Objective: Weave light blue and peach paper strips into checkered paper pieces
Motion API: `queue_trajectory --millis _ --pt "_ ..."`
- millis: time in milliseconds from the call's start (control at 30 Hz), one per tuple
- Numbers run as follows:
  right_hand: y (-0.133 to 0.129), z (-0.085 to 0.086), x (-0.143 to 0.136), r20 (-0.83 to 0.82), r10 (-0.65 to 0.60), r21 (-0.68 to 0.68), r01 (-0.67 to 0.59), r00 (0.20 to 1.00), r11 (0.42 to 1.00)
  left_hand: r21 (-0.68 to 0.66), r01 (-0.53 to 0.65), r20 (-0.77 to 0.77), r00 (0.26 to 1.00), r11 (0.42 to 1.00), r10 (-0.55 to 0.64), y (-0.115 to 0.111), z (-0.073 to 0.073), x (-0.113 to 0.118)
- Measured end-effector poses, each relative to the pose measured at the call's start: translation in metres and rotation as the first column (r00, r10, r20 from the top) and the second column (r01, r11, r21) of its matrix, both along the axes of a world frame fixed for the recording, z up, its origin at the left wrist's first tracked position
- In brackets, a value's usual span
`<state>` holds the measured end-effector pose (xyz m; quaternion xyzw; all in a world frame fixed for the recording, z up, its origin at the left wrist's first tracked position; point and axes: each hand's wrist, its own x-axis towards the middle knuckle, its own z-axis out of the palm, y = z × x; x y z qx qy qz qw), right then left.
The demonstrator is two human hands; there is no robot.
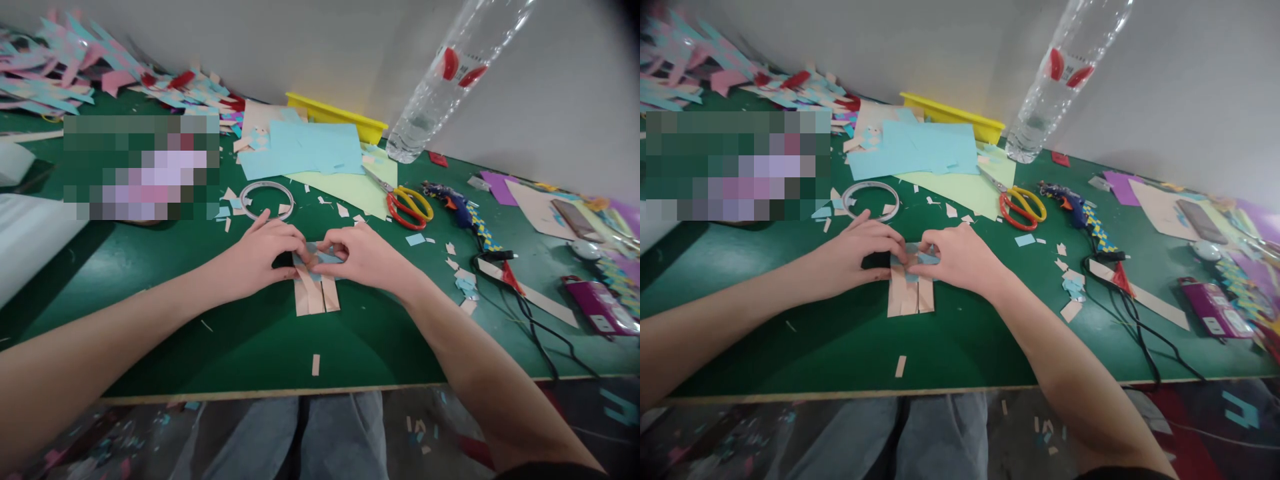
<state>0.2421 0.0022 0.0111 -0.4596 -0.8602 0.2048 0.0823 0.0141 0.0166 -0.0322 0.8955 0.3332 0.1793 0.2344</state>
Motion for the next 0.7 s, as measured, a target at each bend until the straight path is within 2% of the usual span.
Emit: queue_trajectory --millis 200,467,700 --pt "-0.0010 0.0015 -0.0013 0.019 -0.006 -0.009 0.007 1.000 1.000 0.031 -0.012 -0.016 1.000 0.999 0.013 -0.0008 0.0002 0.0004" --pt "0.0010 -0.0041 0.0023 -0.018 0.014 0.005 -0.014 1.000 1.000 0.000 -0.002 0.029 1.000 1.000 0.002 0.0003 0.0018 -0.0005" --pt "0.0006 -0.0022 0.0011 0.004 0.008 0.004 -0.008 1.000 1.000 -0.025 0.022 0.018 1.000 0.999 -0.021 0.0026 0.0016 -0.0033"
